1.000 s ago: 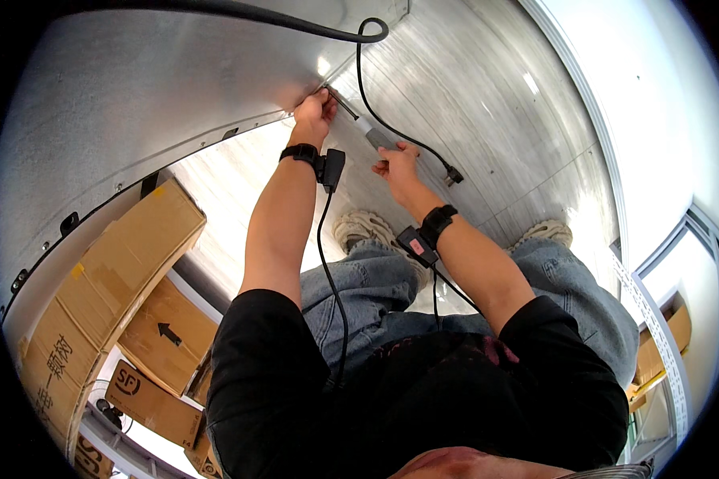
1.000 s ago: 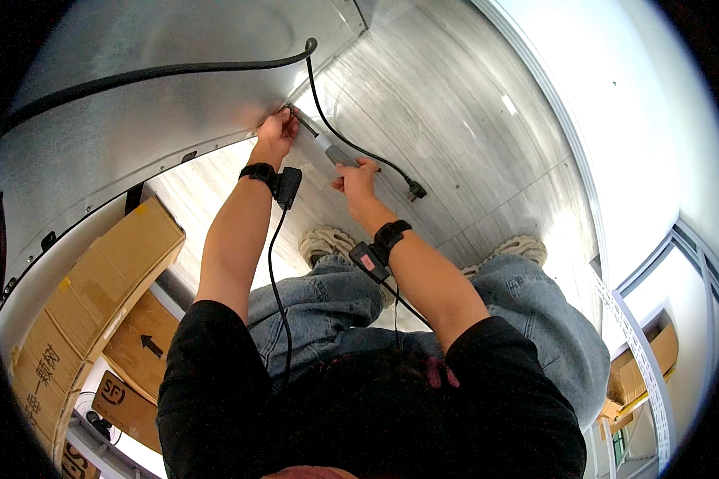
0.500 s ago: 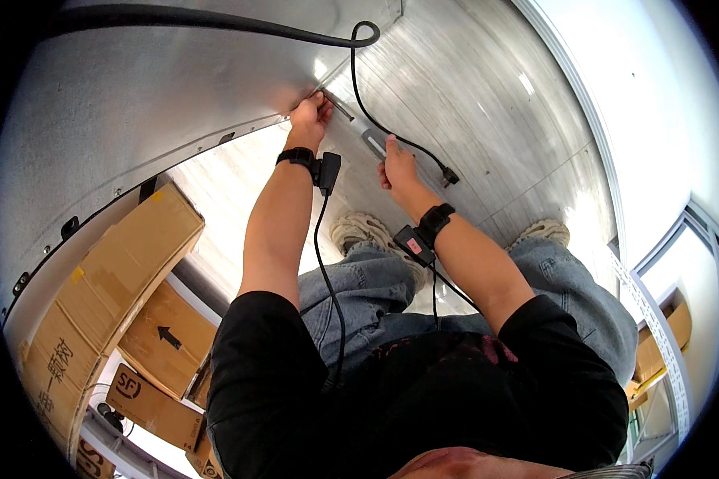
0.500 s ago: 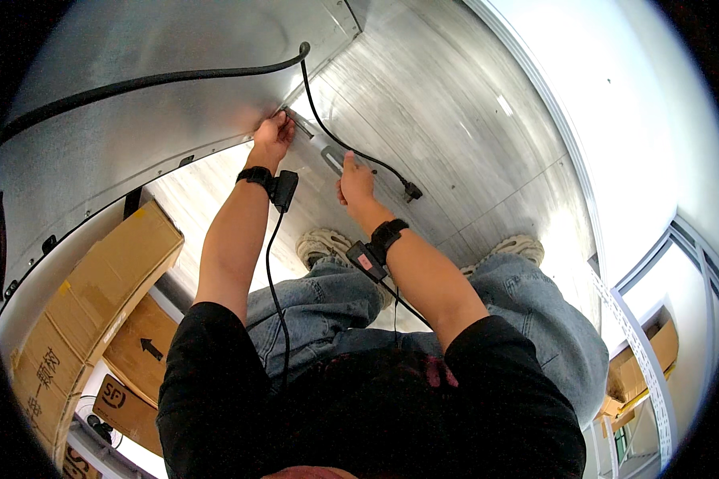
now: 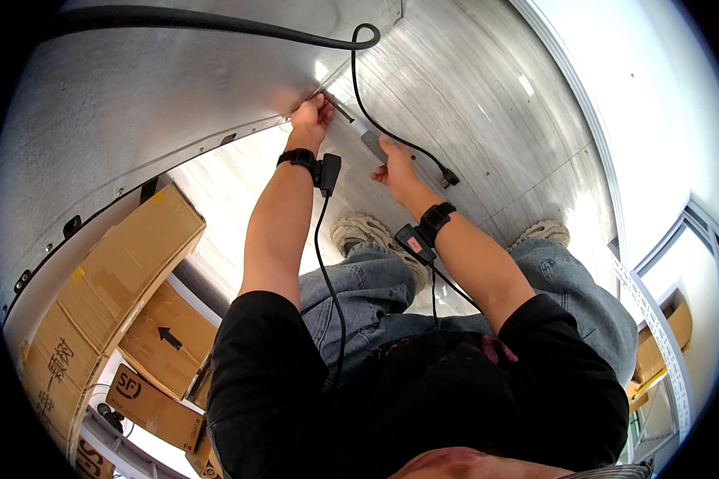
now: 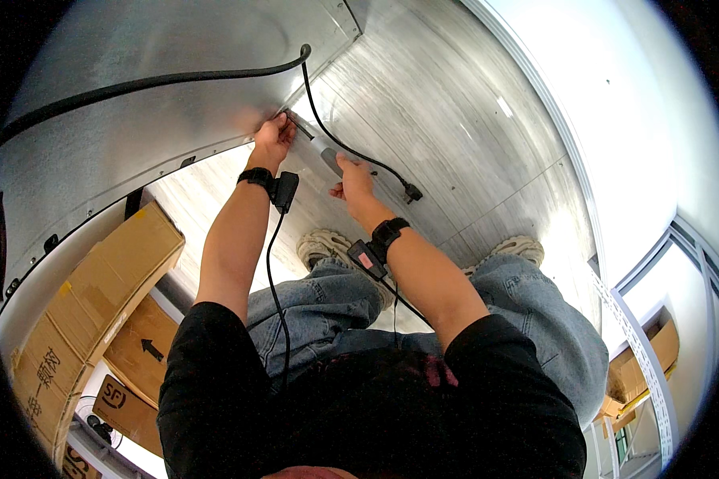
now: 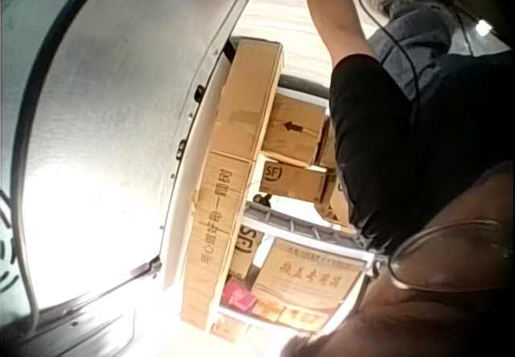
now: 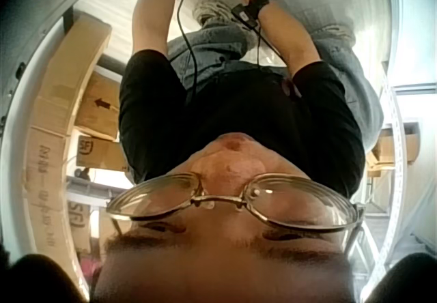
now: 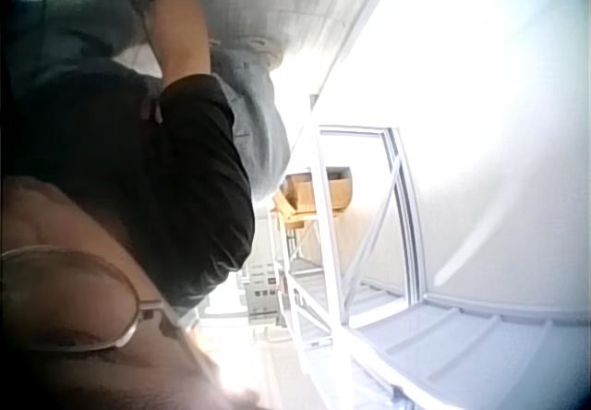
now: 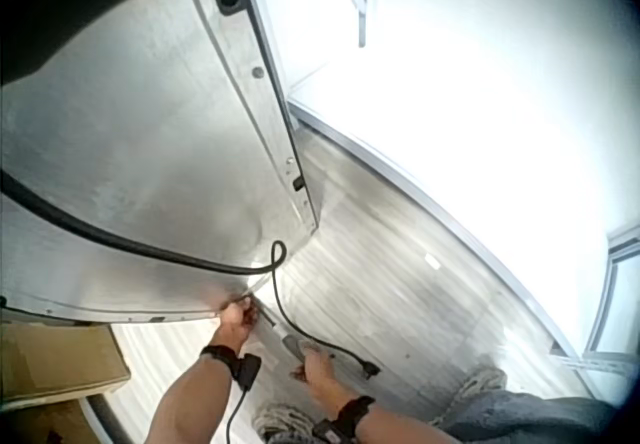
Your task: The person uses a screwdriver to fasten screws into the back panel of a white appliance, then wipes the top surface with a blue cloth, and finally secures a black plastic cover with screws.
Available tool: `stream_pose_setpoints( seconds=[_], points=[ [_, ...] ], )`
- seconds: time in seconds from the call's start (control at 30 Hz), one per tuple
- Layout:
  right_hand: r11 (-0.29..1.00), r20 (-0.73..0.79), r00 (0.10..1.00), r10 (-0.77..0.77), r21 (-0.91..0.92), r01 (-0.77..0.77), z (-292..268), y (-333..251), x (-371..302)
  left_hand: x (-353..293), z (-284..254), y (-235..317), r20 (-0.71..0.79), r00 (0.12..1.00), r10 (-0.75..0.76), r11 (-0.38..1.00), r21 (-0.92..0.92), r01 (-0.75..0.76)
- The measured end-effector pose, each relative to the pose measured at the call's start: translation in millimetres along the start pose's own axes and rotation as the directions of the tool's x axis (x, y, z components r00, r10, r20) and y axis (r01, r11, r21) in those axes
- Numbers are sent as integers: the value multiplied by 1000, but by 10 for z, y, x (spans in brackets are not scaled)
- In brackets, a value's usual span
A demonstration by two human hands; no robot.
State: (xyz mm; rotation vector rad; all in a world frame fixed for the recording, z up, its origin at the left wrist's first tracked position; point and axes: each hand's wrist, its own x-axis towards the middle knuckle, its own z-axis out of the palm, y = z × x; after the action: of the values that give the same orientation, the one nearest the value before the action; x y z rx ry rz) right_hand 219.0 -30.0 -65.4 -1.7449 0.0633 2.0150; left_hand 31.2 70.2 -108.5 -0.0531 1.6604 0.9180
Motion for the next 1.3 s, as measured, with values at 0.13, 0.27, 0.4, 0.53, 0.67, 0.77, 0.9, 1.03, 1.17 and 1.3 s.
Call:
stream_pose_setpoints(
  seconds=[0.13, 0.27, 0.4, 0.53, 0.67, 0.77, 0.9, 1.03, 1.17, 1.3],
  points=[
    [983, -98, 978, -183, -10, 183, 48, 123, 57, -45, 43, 18, -9, 1000, -6, 1000, 4, 6],
    [990, 161, 987, -2, -137, 24, -138, -15, 11, -5, -6, 4, -4, 1000, 8, 1000, 1, -8],
    [999, 84, 996, 16, 37, -19, -34, -57, -64, 54, -33, -16, 46, 999, 1, 1000, 1, -1],
    [973, -93, 969, -228, 8, 229, 52, 72, 10, 42, -2, -10, 6, 1000, -10, 1000, 12, 10],
    [991, 201, 980, 17, -131, 10, -178, -58, 12, 5, -1, 0, -11, 1000, -6, 1000, 7, 6],
    [997, 212, 974, 74, -41, -66, -176, -49, 34, 35, -28, -5, 31, 999, -6, 1000, 7, 6],
    [974, -39, 973, -227, -13, 226, 12, 97, 70, -7, 25, 13, 3, 1000, -1, 1000, 11, 1],
    [996, 140, 987, 81, 22, -85, -123, -42, 4, 68, -75, -29, 2, 1000, -6, 1000, -2, 6],
    [996, 219, 973, 70, 32, -79, -203, -90, 67, 41, 19, -10, 5, 1000, 10, 1000, 15, -10],
    [958, 19, 974, -227, -178, 227, -64, -3, 87, 69, -23, -29, 13, 1000, -3, 1000, -18, 3]
  ],
)
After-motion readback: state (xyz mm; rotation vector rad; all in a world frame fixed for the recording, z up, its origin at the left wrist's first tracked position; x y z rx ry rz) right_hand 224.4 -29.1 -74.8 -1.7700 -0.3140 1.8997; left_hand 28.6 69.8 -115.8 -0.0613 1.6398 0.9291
